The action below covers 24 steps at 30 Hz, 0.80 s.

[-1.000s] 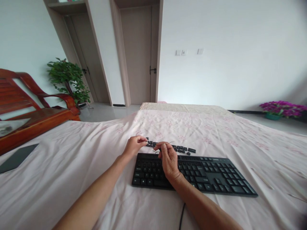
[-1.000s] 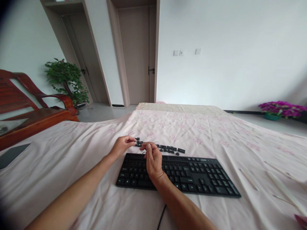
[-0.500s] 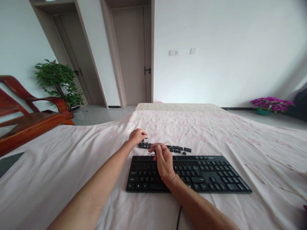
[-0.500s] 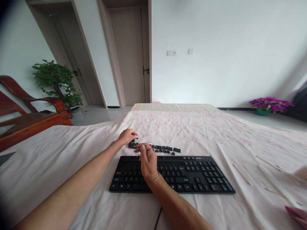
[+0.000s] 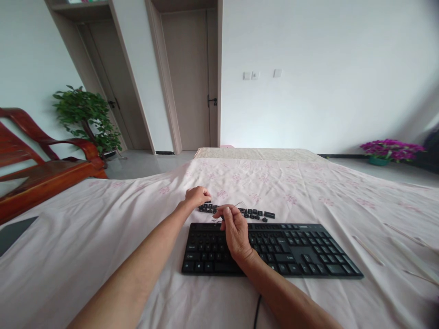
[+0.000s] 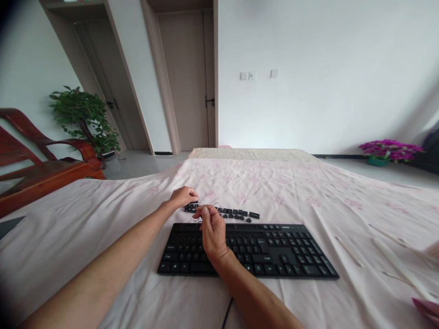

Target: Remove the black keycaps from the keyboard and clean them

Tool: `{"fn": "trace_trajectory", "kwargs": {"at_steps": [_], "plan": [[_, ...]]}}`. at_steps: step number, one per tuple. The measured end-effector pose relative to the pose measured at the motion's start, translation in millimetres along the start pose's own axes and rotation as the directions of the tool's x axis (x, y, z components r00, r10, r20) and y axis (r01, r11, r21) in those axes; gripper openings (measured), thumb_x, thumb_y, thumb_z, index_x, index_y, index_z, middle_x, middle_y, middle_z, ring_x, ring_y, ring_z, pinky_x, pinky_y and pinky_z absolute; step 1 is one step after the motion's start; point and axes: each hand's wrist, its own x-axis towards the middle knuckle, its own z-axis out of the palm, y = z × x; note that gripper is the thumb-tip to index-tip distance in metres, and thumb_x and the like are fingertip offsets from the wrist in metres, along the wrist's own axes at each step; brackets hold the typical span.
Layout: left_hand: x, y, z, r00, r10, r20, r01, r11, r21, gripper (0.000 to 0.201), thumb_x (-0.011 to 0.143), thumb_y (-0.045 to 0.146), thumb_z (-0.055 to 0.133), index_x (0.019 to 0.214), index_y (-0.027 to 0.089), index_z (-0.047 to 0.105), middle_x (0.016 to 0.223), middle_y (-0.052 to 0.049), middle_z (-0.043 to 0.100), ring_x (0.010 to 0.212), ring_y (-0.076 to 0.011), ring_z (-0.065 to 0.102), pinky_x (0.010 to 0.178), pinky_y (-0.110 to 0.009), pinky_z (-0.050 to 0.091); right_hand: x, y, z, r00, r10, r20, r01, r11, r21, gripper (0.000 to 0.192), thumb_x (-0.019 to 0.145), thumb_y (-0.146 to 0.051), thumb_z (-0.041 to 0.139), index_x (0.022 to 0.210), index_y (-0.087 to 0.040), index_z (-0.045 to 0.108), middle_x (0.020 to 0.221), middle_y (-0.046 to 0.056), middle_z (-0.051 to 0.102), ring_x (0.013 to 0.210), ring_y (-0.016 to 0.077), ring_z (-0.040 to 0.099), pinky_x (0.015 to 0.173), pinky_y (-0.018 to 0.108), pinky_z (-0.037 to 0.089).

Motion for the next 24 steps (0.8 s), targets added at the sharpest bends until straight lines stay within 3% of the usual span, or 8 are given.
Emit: {"fn": "trace_trajectory", "kwargs": {"at_steps": [6,10,14,18,20,24], "plan": [[-4,2,-2.5,0.999,0.049,-0.006,-0.049,0.999,0.008,0.014,0.071,0.036,0.064,0.079,0.028,0.074,0.083,0.002,0.074,0.085,-0.0181,0.065,0.087,-0.028,0.040,1,-4,1,1.000,0.005,0.004,-0.005,0.999,0.039,0.036,0.093,-0.047,0.040,0.096,-0.017,0.061,0.082,0.006,0.068,0.052,0.0104,0.047,0.051,0.024,0.039],[-7,2,-7.4,0.998,0.060,-0.027,-0.060,0.998,-0.011,0.019,0.074,0.040,0.062,0.084,0.028,0.073,0.087,0.001,0.074,0.090,-0.0194,0.065,0.090,-0.029,0.039,4,-14,-1,0.989,0.022,0.147,-0.023,1.000,0.000,0.037,0.093,-0.048,0.041,0.095,-0.018,0.063,0.081,0.005,0.068,0.051,0.0108,0.048,0.051,0.024,0.040],[-21,9,-15.4,0.988,0.077,-0.133,-0.084,0.995,-0.047,0.028,0.083,0.038,0.052,0.097,0.024,0.071,0.104,-0.003,0.071,0.103,-0.0210,0.060,0.096,-0.031,0.037,7,-21,-7,0.947,-0.003,0.320,0.027,0.997,-0.072,0.038,0.094,-0.047,0.040,0.095,-0.019,0.065,0.077,0.002,0.068,0.051,0.0104,0.047,0.051,0.024,0.039],[-53,16,-24.7,0.934,0.257,-0.247,-0.313,0.923,-0.223,0.023,0.083,0.028,0.053,0.095,0.021,0.071,0.104,-0.003,0.069,0.102,-0.0184,0.059,0.094,-0.027,0.040,7,-19,-13,0.891,-0.013,0.454,0.078,0.989,-0.124,0.041,0.095,-0.047,0.036,0.093,-0.019,0.066,0.072,0.001,0.067,0.051,0.0104,0.046,0.052,0.023,0.038],[-73,15,-29.6,0.917,0.338,-0.212,-0.391,0.868,-0.305,0.020,0.079,0.023,0.057,0.092,0.021,0.071,0.099,-0.002,0.069,0.096,-0.0177,0.060,0.091,-0.027,0.042,6,-19,-14,0.866,-0.023,0.500,0.101,0.986,-0.131,0.043,0.096,-0.046,0.035,0.092,-0.019,0.067,0.073,0.002,0.067,0.055,0.0111,0.049,0.055,0.023,0.039],[-103,3,-35.4,0.875,0.483,-0.033,-0.447,0.780,-0.439,0.015,0.077,0.022,0.062,0.088,0.020,0.071,0.097,-0.003,0.067,0.094,-0.0166,0.060,0.090,-0.027,0.042,5,-21,-14,0.822,-0.044,0.568,0.164,0.973,-0.161,0.043,0.097,-0.044,0.033,0.087,-0.019,0.068,0.078,0.002,0.067,0.069,0.0134,0.056,0.068,0.025,0.042]]}}
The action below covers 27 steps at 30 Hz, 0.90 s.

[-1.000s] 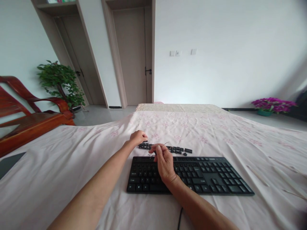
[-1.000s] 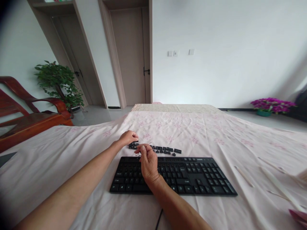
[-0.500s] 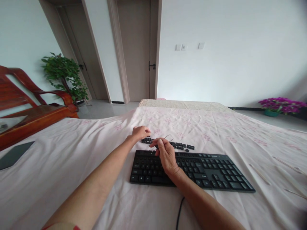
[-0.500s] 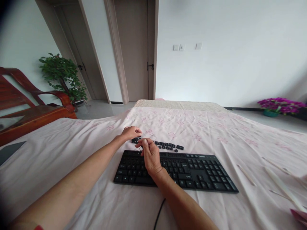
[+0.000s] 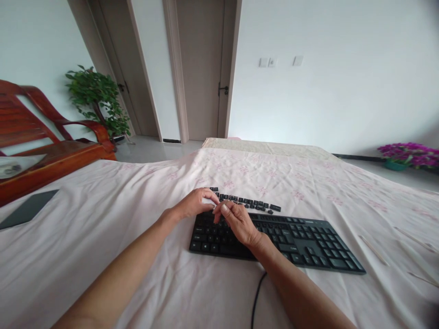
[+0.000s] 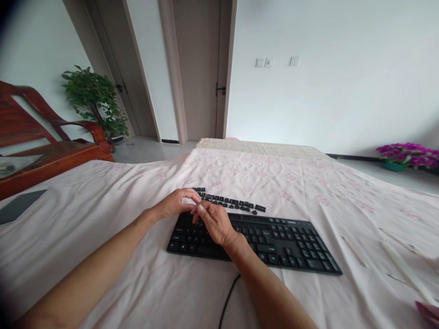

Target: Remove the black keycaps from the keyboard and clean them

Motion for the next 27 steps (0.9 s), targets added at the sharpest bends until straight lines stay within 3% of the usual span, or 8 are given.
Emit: {"fn": "trace_trajectory", "kwargs": {"at_steps": [4,8,14,20,27], "plan": [[-16,-4,3.3,0.986,0.064,0.154,-0.062,0.998,-0.020,0.014,0.074,0.023,0.068,0.088,0.020,0.070,0.097,-0.002,0.065,0.095,-0.0173,0.057,0.088,-0.028,0.041,0,-1,-1,0.998,-0.052,0.037,0.055,0.996,-0.069,0.044,0.097,-0.043,0.033,0.082,-0.021,0.068,0.083,0.002,0.067,0.077,0.0148,0.059,0.080,0.028,0.042],[-18,-5,14.2,0.976,0.108,0.190,-0.103,0.994,-0.033,0.004,0.072,0.020,0.070,0.075,0.017,0.067,0.088,-0.001,0.061,0.084,-0.0148,0.054,0.080,-0.026,0.041,-1,0,-1,0.996,-0.046,0.076,0.055,0.992,-0.115,0.044,0.097,-0.044,0.033,0.078,-0.021,0.066,0.084,0.002,0.068,0.079,0.0156,0.061,0.081,0.028,0.042],[-20,-4,22.1,0.978,0.127,0.163,-0.127,0.992,-0.008,0.008,0.074,0.018,0.066,0.068,0.016,0.063,0.078,0.000,0.054,0.076,-0.0124,0.049,0.073,-0.025,0.038,-1,1,2,0.995,-0.034,0.088,0.046,0.990,-0.132,0.045,0.097,-0.046,0.034,0.079,-0.021,0.067,0.080,0.002,0.067,0.079,0.0156,0.062,0.080,0.027,0.043],[-20,-10,27.2,0.978,0.155,0.139,-0.152,0.988,-0.036,0.017,0.080,0.021,0.061,0.065,0.015,0.059,0.079,-0.001,0.055,0.080,-0.0136,0.050,0.078,-0.027,0.038,0,4,8,0.992,-0.042,0.119,0.064,0.980,-0.187,0.042,0.098,-0.042,0.030,0.087,-0.022,0.065,0.072,0.000,0.065,0.073,0.0138,0.060,0.076,0.026,0.042],[-20,-19,34.9,0.990,0.104,0.093,-0.107,0.994,0.022,0.015,0.078,0.019,0.063,0.064,0.015,0.056,0.079,0.000,0.056,0.077,-0.0131,0.049,0.075,-0.026,0.038,1,5,12,0.989,-0.066,0.132,0.100,0.959,-0.267,0.043,0.099,-0.042,0.028,0.080,-0.020,0.060,0.072,0.000,0.064,0.071,0.0134,0.059,0.074,0.026,0.041]]}}
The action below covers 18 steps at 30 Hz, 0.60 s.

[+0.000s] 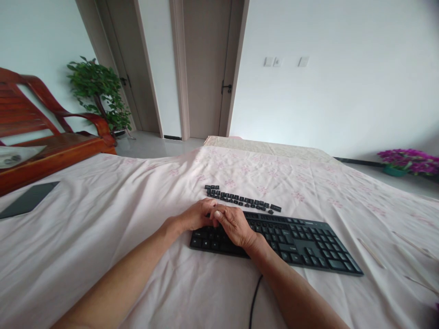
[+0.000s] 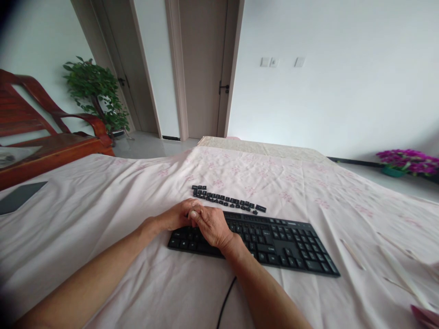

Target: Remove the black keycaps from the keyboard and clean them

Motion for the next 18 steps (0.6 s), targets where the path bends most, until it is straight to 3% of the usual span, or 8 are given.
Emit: {"fn": "trace_trajectory", "kwargs": {"at_steps": [9,18], "plan": [[-2,1,2.5,1.000,0.014,-0.022,-0.015,0.999,-0.046,0.018,0.081,0.022,0.061,0.065,0.015,0.058,0.076,0.000,0.054,0.076,-0.0126,0.048,0.072,-0.025,0.038,-2,4,2,0.999,0.037,-0.038,-0.034,0.997,0.071,0.044,0.098,-0.046,0.029,0.079,-0.020,0.059,0.068,-0.001,0.062,0.069,0.0135,0.058,0.073,0.025,0.041],[1,12,1.1,0.999,0.034,-0.032,-0.037,0.996,-0.084,0.019,0.081,0.027,0.063,0.066,0.016,0.061,0.081,-0.001,0.059,0.080,-0.0135,0.053,0.076,-0.026,0.040,-8,2,2,0.983,0.057,-0.173,-0.030,0.988,0.153,0.043,0.097,-0.045,0.032,0.074,-0.020,0.058,0.066,0.001,0.060,0.065,0.0143,0.056,0.070,0.027,0.043]]}}
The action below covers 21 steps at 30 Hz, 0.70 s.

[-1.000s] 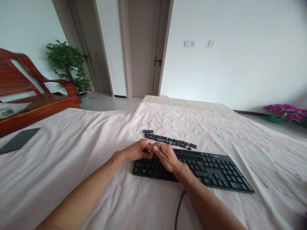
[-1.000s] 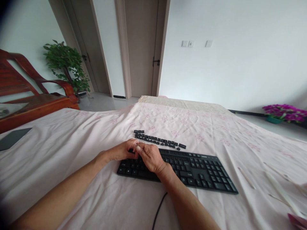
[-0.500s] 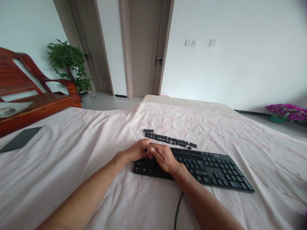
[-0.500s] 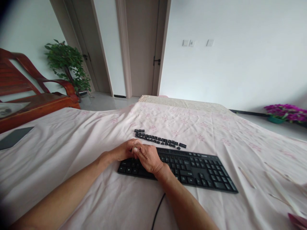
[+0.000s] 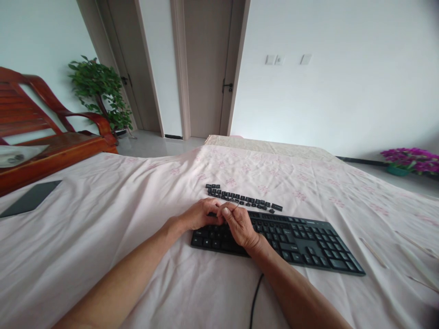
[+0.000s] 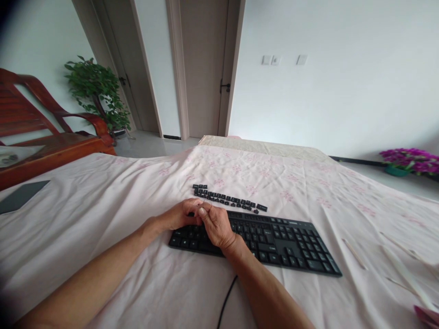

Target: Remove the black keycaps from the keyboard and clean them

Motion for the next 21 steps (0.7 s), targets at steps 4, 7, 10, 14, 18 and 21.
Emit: {"fn": "trace_trajectory", "kwargs": {"at_steps": [4,7,10,14,18,21], "plan": [[0.1,3.2,-1.8,1.000,0.026,0.003,-0.026,1.000,0.009,0.020,0.081,0.029,0.063,0.066,0.016,0.062,0.084,-0.001,0.060,0.083,-0.0144,0.054,0.078,-0.027,0.040,-2.9,-1.2,0.6,1.000,-0.016,-0.013,0.016,1.000,0.023,0.042,0.096,-0.044,0.033,0.073,-0.020,0.059,0.066,0.002,0.059,0.064,0.0144,0.055,0.068,0.027,0.043],[0.1,5.1,-2.9,0.999,0.035,0.009,-0.035,0.999,0.023,0.018,0.082,0.030,0.063,0.069,0.017,0.063,0.089,-0.002,0.061,0.087,-0.0155,0.055,0.082,-0.028,0.039,-4.5,-0.7,1.1,0.999,-0.032,-0.028,0.033,0.998,0.050,0.041,0.096,-0.043,0.034,0.072,-0.020,0.059,0.067,0.002,0.059,0.064,0.0144,0.054,0.068,0.028,0.043],[0.9,6.9,-3.0,0.998,0.047,0.030,-0.047,0.999,0.002,0.018,0.083,0.030,0.061,0.071,0.017,0.063,0.088,-0.002,0.061,0.087,-0.0152,0.055,0.082,-0.027,0.039,-5.1,-0.8,1.2,0.998,-0.026,-0.065,0.031,0.996,0.080,0.041,0.096,-0.042,0.035,0.070,-0.020,0.057,0.066,0.002,0.057,0.063,0.0143,0.054,0.068,0.028,0.043],[1.5,6.6,-1.1,0.999,0.029,0.041,-0.028,0.999,-0.042,0.020,0.084,0.030,0.059,0.071,0.016,0.060,0.079,-0.001,0.060,0.078,-0.0137,0.054,0.077,-0.026,0.040,-4.1,-0.2,1.8,0.997,-0.033,-0.076,0.040,0.995,0.088,0.040,0.096,-0.042,0.035,0.069,-0.020,0.056,0.066,0.002,0.057,0.065,0.0146,0.055,0.069,0.028,0.044],[0.0,3.8,2.1,0.998,-0.055,-0.001,0.055,0.997,-0.058,0.023,0.085,0.031,0.056,0.068,0.015,0.056,0.078,-0.001,0.061,0.077,-0.0145,0.055,0.076,-0.026,0.042,-3.3,2.5,3.4,0.994,-0.062,-0.092,0.066,0.997,0.047,0.037,0.096,-0.041,0.036,0.075,-0.020,0.060,0.071,0.002,0.062,0.070,0.0154,0.058,0.075,0.030,0.046],[-1.0,4.1,3.6,0.981,-0.176,-0.083,0.173,0.984,-0.042,0.016,0.083,0.030,0.058,0.075,0.015,0.058,0.078,0.000,0.063,0.076,-0.0146,0.056,0.074,-0.026,0.043,-3.4,2.5,4.3,0.988,-0.091,-0.128,0.088,0.996,-0.029,0.031,0.095,-0.037,0.038,0.086,-0.022,0.064,0.081,0.004,0.066,0.078,0.0172,0.061,0.079,0.031,0.047]]}}
